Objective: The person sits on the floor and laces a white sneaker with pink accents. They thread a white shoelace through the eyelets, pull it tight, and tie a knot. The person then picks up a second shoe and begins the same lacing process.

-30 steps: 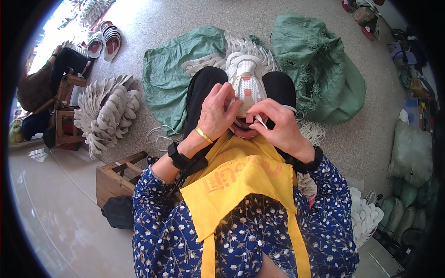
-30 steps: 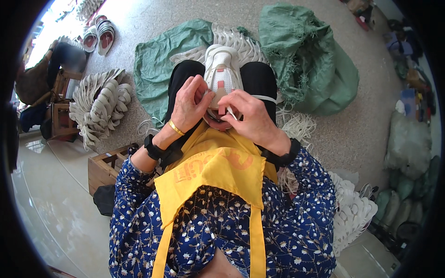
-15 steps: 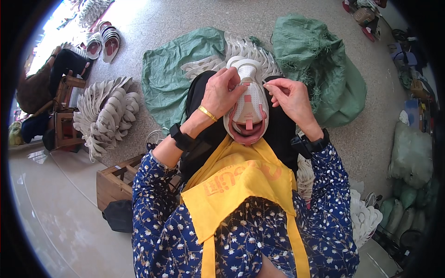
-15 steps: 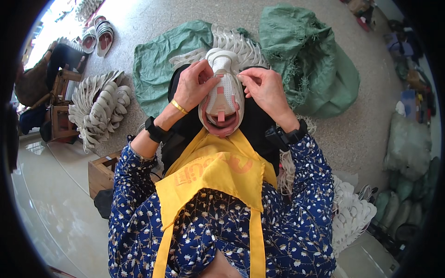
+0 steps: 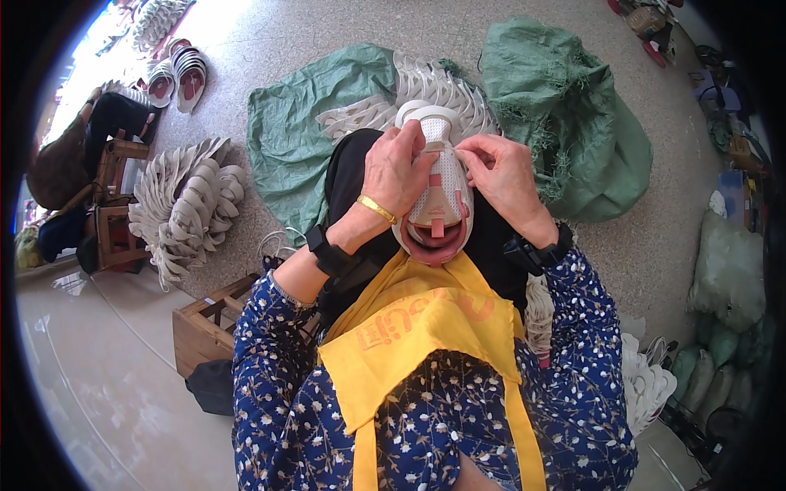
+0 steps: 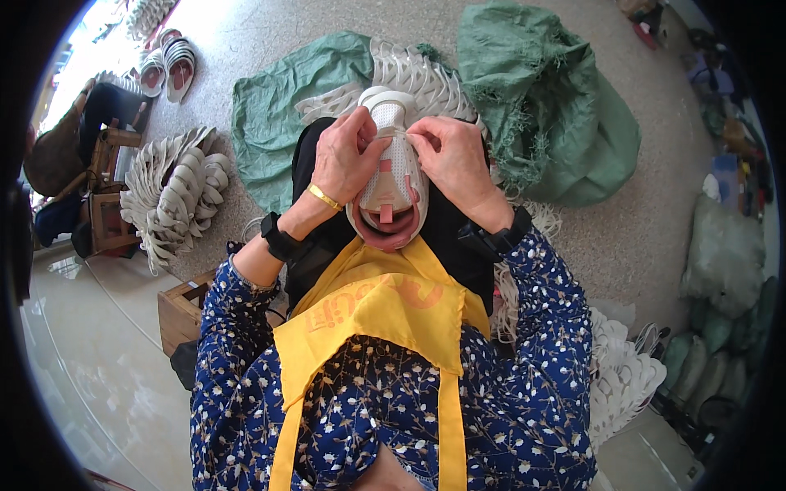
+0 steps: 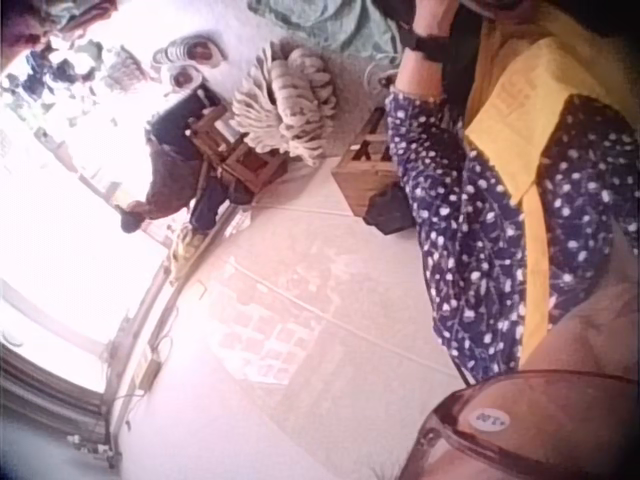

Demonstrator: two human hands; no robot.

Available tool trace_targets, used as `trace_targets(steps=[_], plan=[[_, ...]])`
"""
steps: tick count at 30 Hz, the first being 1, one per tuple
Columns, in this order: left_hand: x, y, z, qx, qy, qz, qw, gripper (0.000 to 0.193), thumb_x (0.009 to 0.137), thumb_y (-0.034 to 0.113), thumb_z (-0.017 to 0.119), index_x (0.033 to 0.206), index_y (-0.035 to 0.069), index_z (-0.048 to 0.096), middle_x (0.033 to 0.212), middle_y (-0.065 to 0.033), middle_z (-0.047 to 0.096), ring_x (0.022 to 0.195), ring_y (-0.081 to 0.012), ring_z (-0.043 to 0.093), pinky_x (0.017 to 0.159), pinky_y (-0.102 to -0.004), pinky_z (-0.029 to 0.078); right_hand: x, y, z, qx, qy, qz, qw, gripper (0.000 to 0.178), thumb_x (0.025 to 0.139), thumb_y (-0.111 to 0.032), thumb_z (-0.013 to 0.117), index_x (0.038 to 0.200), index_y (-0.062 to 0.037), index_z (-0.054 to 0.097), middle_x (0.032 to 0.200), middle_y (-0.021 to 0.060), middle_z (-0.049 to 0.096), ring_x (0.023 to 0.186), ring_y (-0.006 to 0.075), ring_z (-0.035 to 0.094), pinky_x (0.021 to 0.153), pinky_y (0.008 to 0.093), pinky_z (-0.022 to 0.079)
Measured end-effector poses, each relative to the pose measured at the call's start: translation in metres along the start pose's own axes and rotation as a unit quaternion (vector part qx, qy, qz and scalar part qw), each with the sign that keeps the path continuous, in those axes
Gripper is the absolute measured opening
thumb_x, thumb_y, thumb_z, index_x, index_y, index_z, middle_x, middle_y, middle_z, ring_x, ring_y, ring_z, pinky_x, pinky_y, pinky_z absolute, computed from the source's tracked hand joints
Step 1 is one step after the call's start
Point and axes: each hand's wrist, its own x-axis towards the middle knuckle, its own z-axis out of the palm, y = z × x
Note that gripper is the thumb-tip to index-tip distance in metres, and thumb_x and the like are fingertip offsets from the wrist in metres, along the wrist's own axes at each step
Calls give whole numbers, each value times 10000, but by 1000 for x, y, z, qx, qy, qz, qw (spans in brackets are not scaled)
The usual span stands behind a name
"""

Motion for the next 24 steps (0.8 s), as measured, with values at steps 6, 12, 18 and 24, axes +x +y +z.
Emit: trace_targets(steps=[6, 12, 18, 24], plan=[[5, -1, 5, 22, -2, -12, 1000, 225, 787, 113, 781, 831, 12, 584, 749, -134, 615, 646, -279, 641, 608, -388, 507, 5, 3, 1, 21, -4, 13, 1000, 87, 866, -62, 732, 900, 18, 729, 756, 155, 722, 663, 240, 724, 626, 327, 545], [5, -5, 7, 0, 11, -18, 1000, 248, 777, 130, 790, 797, 5, 577, 718, -132, 612, 628, -272, 638, 597, -379, 503, 11, -8, -1, -103, -14, -70, 992, 63, 848, -53, 712, 851, 10, 716, 778, 184, 710, 712, 351, 705, 661, 407, 552], [4, -7, 7, -9, 24, -14, 1000, 261, 767, 133, 796, 775, 2, 569, 692, -125, 602, 603, -253, 616, 587, -362, 495, 19, -16, 0, -205, -45, -140, 968, 77, 836, -34, 676, 776, 14, 682, 773, 219, 688, 766, 414, 690, 707, 483, 552], [2, -5, 3, -26, 25, -23, 999, 286, 755, 148, 816, 763, 14, 563, 655, -111, 585, 589, -240, 594, 583, -358, 489, 31, -22, 3, -313, -119, -169, 927, 76, 783, -5, 647, 779, 46, 703, 778, 266, 683, 789, 423, 709, 726, 480, 584]])
